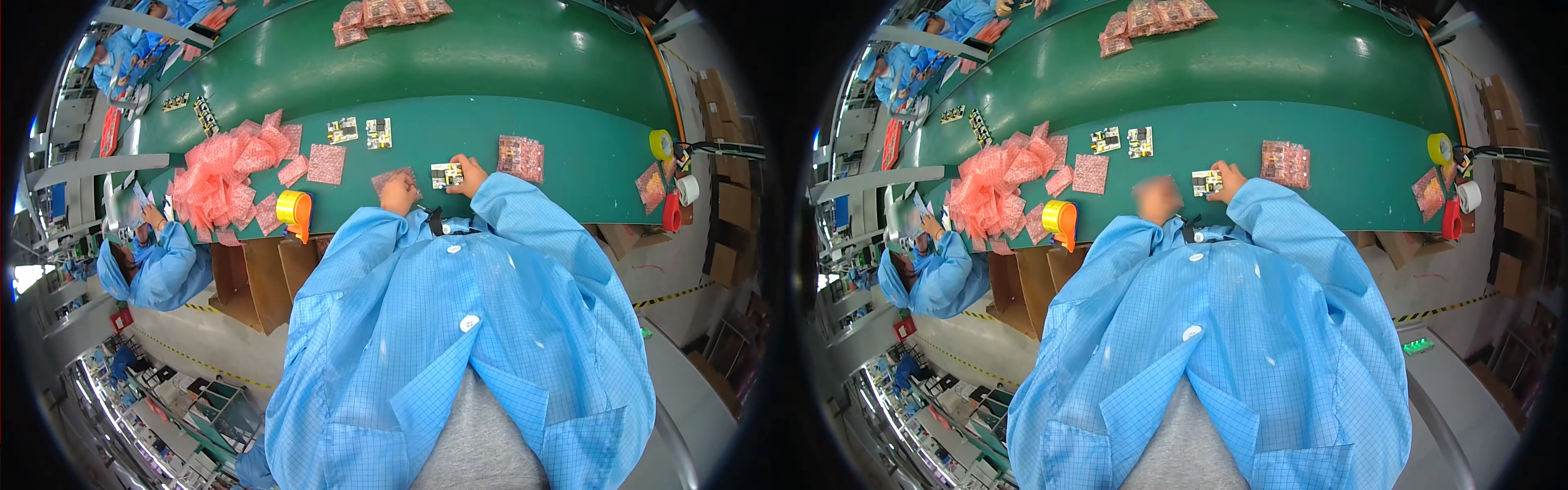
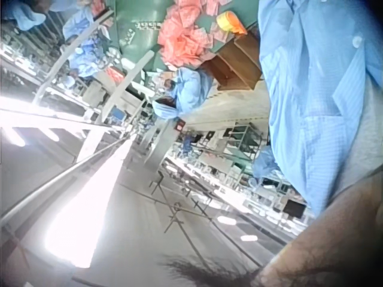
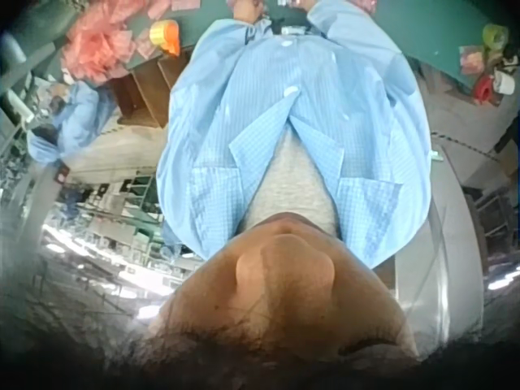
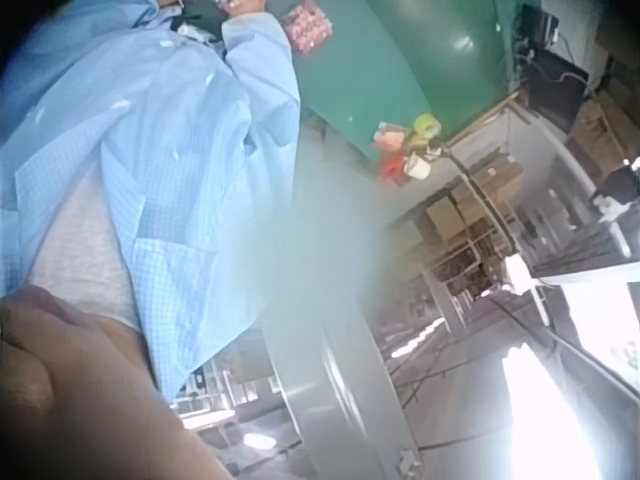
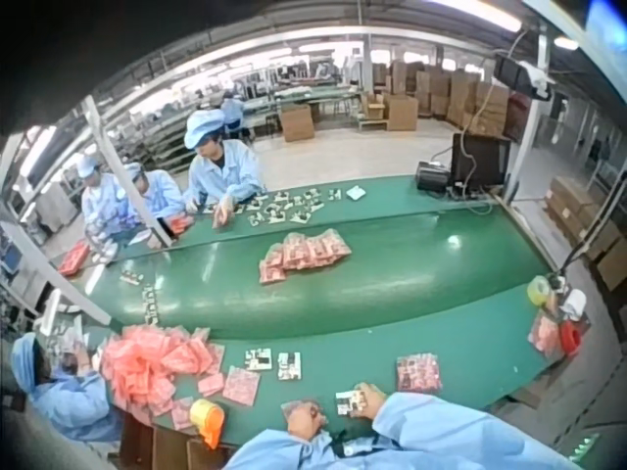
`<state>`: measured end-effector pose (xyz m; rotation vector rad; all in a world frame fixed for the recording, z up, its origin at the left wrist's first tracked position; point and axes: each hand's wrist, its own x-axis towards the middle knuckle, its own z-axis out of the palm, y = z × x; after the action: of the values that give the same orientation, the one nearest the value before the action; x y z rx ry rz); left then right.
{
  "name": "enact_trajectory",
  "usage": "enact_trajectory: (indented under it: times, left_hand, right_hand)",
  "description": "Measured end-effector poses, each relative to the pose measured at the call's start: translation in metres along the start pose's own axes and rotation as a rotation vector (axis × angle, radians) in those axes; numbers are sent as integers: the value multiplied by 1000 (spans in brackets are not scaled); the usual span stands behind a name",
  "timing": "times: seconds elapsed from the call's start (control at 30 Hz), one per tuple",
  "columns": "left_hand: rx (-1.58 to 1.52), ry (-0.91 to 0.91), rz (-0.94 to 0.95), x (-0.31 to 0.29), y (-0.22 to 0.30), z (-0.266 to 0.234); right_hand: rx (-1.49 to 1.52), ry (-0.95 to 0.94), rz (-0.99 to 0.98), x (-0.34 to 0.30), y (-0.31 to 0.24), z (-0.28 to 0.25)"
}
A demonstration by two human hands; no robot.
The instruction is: Packing printed circuit boards into anti-static bubble bags and placing them in a shipping box.
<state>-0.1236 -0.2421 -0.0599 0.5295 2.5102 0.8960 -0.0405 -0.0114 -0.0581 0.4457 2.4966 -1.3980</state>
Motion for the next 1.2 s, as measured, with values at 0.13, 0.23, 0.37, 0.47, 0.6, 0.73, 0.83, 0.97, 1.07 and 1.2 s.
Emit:
enact_trajectory:
  times: [0.13, 0.23, 0.37, 0.47, 0.6, 0.73, 0.83, 0.97, 1.07, 1.2]
  left_hand:
    - [2, 64, 113, 0, 20, -5]
    - [-177, 162, 173, -5, 4, -4]
    - [-215, 174, 258, -3, -1, 4]
    - [-276, 178, 284, 0, -10, 11]
    - [-355, 144, 287, -1, -2, 10]
    - [-303, 159, 325, -5, 12, 3]
    - [-299, 118, 386, -8, 23, -5]
    - [-315, 99, 386, -10, 28, -7]
    - [-364, 57, 410, -10, 37, -14]
    - [-165, 99, 447, -8, 49, -19]
  right_hand:
    - [416, 25, -108, -6, 51, 25]
    - [673, -125, 61, -15, 22, 13]
    - [703, -150, 80, -21, 16, 3]
    - [696, -118, 21, -21, 8, -2]
    - [629, -106, 22, -18, 1, 1]
    - [554, -143, 103, -17, 0, -2]
    - [534, -148, 110, -14, 8, 2]
    - [546, -133, 112, -13, 3, -3]
    - [589, -157, 123, -14, -1, -12]
    - [429, -186, 106, -20, -11, -19]
